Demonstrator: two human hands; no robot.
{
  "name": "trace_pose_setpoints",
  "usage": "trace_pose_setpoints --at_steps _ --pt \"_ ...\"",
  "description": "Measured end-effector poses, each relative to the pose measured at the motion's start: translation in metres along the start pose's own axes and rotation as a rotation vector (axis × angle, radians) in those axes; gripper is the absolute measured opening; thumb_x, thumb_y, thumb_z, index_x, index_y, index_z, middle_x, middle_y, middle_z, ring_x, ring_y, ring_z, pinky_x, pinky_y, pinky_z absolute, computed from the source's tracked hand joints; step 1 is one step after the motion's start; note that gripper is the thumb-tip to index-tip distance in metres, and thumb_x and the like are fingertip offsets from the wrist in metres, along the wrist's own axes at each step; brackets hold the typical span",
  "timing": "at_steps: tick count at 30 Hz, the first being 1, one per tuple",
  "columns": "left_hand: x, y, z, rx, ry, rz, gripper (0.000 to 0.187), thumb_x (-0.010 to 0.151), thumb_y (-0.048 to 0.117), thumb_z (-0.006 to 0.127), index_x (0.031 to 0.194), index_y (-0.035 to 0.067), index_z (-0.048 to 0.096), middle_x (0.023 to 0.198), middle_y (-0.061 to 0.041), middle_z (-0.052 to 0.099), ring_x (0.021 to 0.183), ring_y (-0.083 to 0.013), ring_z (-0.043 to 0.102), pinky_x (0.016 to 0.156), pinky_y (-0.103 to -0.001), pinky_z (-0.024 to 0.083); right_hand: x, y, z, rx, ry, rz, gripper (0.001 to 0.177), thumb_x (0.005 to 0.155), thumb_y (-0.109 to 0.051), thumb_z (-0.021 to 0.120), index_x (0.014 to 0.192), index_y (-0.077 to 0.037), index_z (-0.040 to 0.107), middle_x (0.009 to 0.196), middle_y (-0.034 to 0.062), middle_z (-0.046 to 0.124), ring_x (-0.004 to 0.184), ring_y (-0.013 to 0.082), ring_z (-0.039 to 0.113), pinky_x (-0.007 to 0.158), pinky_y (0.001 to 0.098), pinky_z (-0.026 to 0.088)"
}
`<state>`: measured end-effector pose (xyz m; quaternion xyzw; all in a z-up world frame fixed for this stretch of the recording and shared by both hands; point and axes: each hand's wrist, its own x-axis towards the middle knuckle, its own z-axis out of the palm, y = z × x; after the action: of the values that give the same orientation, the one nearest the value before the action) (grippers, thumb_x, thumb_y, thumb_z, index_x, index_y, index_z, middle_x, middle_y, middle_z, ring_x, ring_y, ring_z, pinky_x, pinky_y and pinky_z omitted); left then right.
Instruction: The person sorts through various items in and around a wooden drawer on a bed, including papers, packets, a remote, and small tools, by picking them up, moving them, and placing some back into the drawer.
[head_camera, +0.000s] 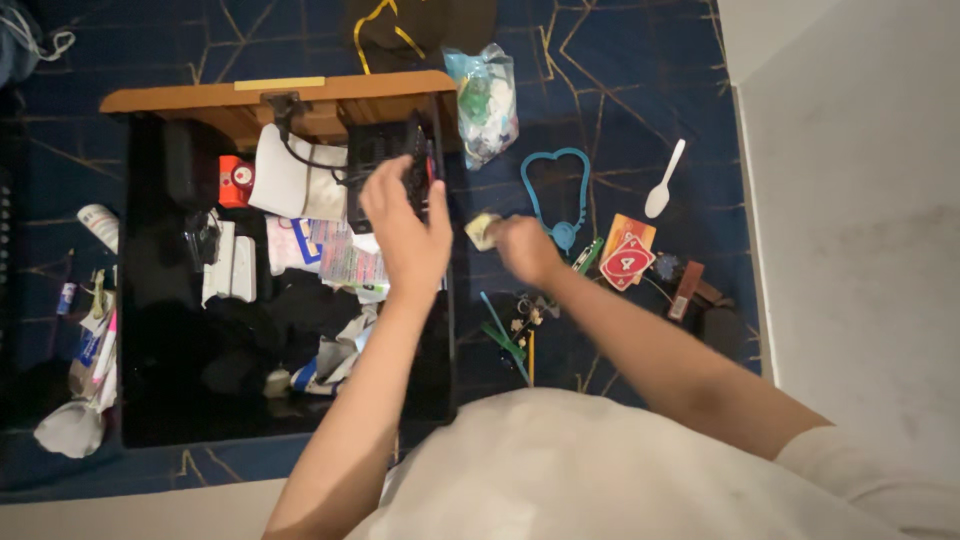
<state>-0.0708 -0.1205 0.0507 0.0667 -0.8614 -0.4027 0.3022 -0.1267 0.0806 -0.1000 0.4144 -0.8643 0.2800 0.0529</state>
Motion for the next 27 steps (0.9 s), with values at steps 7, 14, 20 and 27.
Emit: trace_pose_setpoints --at_steps 7,14,20,27 --pt "-0.035 0.056 0.0 -0.294 -0.289 0.131 0.076 0.082 0.023 0.083 0.139 -0.01 0.044 0.126 -0.028 0.058 0.117 -0.0435 0.058 0.099 -0.048 0.047 0.004 -0.041 -0.137 1.042 -0.157 0.735 0.02 0.096 -0.017 0.071 0.111 -0.003 0.074 0.089 -0.0016 0.073 0.071 0.0068 0.059 0.06 0.0225 0.046" --pt "-0.065 0.061 -0.011 -0.284 -0.437 -0.155 0.027 0.093 0.023 0.073 0.113 0.005 0.074 0.093 -0.021 0.076 0.086 -0.0339 0.077 0.075 -0.038 0.058 -0.052 -0.062 -0.132 0.728 -0.024 0.72 0.018 0.096 -0.014 0.068 0.111 -0.004 0.072 0.096 0.0059 0.076 0.078 0.0152 0.07 0.069 0.0299 0.055" --pt "-0.084 0.028 -0.069 -0.08 -0.094 -0.185 0.026 0.097 0.016 0.069 0.118 0.002 0.071 0.096 -0.022 0.076 0.09 -0.0342 0.076 0.082 -0.04 0.057 -0.123 -0.086 -0.059 -0.092 -0.132 0.108 0.033 0.078 -0.004 0.067 0.111 -0.004 0.07 0.105 0.0171 0.07 0.099 0.0364 0.063 0.082 0.0446 0.052" --pt "-0.122 -0.047 -0.121 -0.26 0.206 -0.474 0.033 0.086 -0.001 0.073 0.114 0.001 0.056 0.084 -0.007 0.069 0.073 -0.0152 0.066 0.067 -0.03 0.053 -0.126 -0.087 -0.068 -0.121 -0.043 0.2 0.031 0.083 -0.002 0.059 0.108 -0.009 0.076 0.096 0.0171 0.07 0.087 0.0386 0.068 0.08 0.0482 0.056"
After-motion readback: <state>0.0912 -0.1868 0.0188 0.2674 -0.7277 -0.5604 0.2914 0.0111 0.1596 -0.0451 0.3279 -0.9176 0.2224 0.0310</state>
